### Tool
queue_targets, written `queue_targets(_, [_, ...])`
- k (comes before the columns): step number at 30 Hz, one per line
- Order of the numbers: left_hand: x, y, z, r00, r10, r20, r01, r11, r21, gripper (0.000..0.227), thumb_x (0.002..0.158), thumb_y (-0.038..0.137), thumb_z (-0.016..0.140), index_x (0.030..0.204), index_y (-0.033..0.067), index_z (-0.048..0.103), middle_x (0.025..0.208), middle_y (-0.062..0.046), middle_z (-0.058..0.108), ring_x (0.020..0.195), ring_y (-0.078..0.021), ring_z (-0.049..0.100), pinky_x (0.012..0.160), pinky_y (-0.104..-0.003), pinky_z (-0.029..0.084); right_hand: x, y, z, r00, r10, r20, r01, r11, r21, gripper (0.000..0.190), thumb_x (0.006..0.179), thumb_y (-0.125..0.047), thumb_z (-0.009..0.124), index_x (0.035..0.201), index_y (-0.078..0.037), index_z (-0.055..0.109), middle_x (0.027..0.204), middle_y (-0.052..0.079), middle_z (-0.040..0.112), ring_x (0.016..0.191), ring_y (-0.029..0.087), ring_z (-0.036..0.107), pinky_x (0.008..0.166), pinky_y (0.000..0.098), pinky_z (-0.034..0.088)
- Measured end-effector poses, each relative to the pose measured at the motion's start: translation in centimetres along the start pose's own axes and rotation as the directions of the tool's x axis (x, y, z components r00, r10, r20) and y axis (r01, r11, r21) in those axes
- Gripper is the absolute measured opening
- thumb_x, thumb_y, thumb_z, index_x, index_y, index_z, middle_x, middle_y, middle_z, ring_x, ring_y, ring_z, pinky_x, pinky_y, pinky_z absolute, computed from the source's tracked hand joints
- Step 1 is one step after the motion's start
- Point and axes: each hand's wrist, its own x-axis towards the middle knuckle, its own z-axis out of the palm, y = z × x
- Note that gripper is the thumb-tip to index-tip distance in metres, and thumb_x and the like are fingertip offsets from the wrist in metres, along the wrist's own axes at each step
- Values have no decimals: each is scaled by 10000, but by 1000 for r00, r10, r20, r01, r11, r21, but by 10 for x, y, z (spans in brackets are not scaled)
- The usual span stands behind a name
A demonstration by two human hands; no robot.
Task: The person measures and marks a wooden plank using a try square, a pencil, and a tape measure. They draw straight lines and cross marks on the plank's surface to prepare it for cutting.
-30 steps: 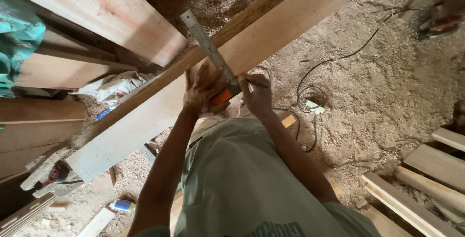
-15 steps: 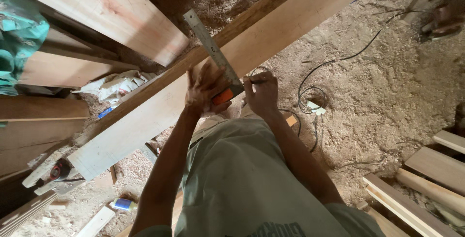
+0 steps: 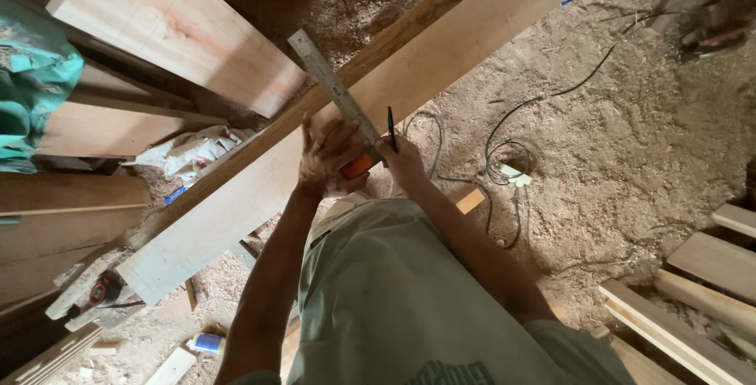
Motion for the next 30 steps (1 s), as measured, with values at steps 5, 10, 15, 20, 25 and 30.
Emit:
queue_targets(5, [-1,1,1,1000,-27,14,26,1000,17,716,661,618,794,1315,340,710,1595,31,465,1504,-306,349,1241,-716,-30,-3,-11,-1,998,-37,-46,27,980,-196,242,1006,-272,640,998,-37,698,652,-1,574,567,91,516,528,291,416])
queue_targets(10, [-2,2,3,997,-53,56,50,997,61,706,687,634,789,1326,345,706,1619,54,438,1519,-295,312,1233,-706,-39,2,-12,-6,999,-36,-5,34,971,-236,251,1014,-273,617,966,-34,677,629,-5,554,542,89,498,509,289,404])
queue_targets(15, [0,2,2,1000,-28,-6,28,999,28,692,702,628,802,1325,343,712,1617,64,437,1516,-279,308,1260,-699,-27,9,1,-8,999,-37,10,38,997,-65,227,1021,-260,631,979,-41,677,652,-24,532,565,71,478,517,269,392])
queue_targets(20, [-2,3,2,999,-48,16,47,998,39,686,680,638,804,1292,339,718,1605,72,445,1509,-284,304,1249,-703,-37,12,7,-9,999,-47,22,49,995,-89,220,1027,-254,628,988,-42,669,667,-21,541,577,73,485,525,266,398])
queue_targets(25, [1,3,5,994,-62,94,56,996,67,768,657,723,752,1315,332,697,1596,51,418,1498,-306,270,1187,-700,-85,6,-2,-11,999,2,34,4,984,-176,244,1040,-272,592,1008,-46,677,681,-8,560,582,81,494,529,271,414])
queue_targets(30, [0,1,7,995,-58,75,51,995,90,761,686,723,744,1359,380,658,1632,100,393,1535,-273,277,1239,-687,-95,3,-10,-10,999,-24,26,28,982,-186,255,1031,-280,605,1002,-39,684,684,7,567,591,96,499,540,287,412])
